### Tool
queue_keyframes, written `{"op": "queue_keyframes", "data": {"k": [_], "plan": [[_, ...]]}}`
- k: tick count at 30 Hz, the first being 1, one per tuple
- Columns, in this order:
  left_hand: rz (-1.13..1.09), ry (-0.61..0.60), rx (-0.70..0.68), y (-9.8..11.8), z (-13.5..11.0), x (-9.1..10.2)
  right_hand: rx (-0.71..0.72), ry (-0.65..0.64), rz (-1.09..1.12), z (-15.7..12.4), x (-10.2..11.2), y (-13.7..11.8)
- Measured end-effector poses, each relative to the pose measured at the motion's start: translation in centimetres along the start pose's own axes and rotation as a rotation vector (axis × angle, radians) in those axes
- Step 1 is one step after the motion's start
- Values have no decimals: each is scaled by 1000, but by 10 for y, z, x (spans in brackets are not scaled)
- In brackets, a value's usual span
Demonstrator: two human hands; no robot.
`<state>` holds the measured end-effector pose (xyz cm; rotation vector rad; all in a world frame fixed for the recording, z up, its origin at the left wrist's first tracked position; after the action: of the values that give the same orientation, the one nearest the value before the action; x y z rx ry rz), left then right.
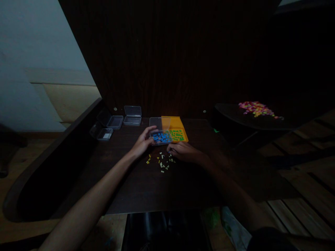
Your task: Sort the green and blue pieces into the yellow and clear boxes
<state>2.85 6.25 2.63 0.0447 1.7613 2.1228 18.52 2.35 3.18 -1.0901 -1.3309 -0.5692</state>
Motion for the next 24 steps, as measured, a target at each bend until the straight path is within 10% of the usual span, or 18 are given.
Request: {"op": "queue_keyframes", "data": {"k": [16,24], "plan": [[44,-108,-53,9,-4,-13,49,190,237,6,53,-12],[-11,-236,-99,13,-9,-21,185,-21,148,30,58,-36]]}}
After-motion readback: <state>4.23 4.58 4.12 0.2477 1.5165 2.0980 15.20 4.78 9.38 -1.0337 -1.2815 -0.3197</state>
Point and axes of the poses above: each hand's wrist, its own z-axis towards the middle knuckle, its own x-axis out of the back of the hand, y = z × x, the point moved 7 cm from there along z, towards the middle knuckle, and after that the axes turned 9 degrees about -x, right-handed, at the moved point
